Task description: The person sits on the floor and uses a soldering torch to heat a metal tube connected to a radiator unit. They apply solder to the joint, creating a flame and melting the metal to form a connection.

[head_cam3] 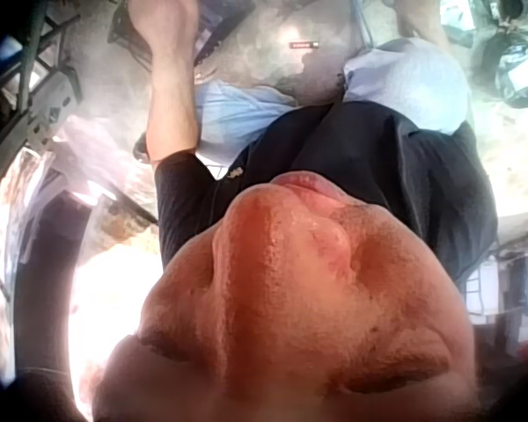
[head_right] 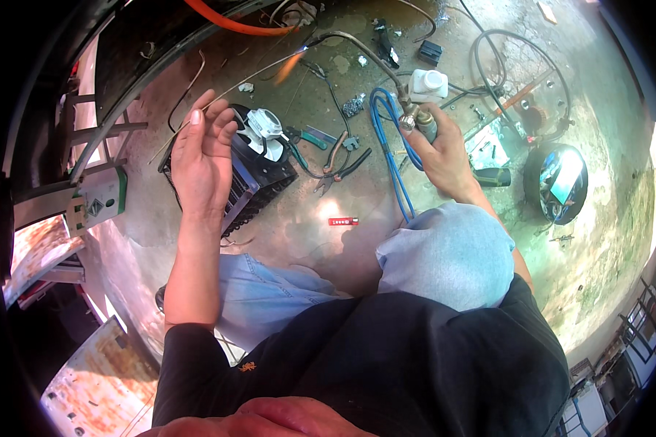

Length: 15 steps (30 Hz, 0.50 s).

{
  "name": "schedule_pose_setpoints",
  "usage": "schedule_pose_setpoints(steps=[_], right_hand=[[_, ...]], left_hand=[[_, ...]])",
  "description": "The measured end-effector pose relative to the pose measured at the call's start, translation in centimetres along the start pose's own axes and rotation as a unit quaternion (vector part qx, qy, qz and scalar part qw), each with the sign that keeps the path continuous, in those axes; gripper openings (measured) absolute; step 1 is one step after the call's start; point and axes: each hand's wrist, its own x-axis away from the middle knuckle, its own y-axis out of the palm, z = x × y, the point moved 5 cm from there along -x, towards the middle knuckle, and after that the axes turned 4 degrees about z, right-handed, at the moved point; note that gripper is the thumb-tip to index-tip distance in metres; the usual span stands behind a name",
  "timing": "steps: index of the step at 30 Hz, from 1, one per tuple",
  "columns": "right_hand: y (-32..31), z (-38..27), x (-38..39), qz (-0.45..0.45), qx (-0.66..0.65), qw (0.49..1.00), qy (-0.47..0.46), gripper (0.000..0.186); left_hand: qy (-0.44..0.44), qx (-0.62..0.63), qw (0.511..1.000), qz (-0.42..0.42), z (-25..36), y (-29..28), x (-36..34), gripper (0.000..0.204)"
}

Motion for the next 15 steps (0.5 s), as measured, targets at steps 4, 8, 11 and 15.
schedule_pose_setpoints(steps=[4,8,11,15], right_hand=[[-0.11,-0.05,0.01,-0.002,0.01,1.0,-0.003,0.024],[-0.06,0.01,-0.01,0.0,0.006,1.0,0.0,0.023],[0.18,-0.03,-0.01,-0.002,-0.008,1.0,-0.005,0.023],[0.34,-0.13,-0.03,0.007,-0.014,0.999,-0.038,0.019]], left_hand=[[0.002,-0.001,1.0,-0.005,-0.09,0.06,-0.1,0.04],[0.003,-0.004,1.0,-0.005,-0.1,0.15,-0.04,0.04],[0.003,-0.006,1.0,-0.005,-0.17,0.02,0.0,0.04],[-0.002,-0.017,1.0,-0.011,-0.26,0.25,0.01,0.042]])
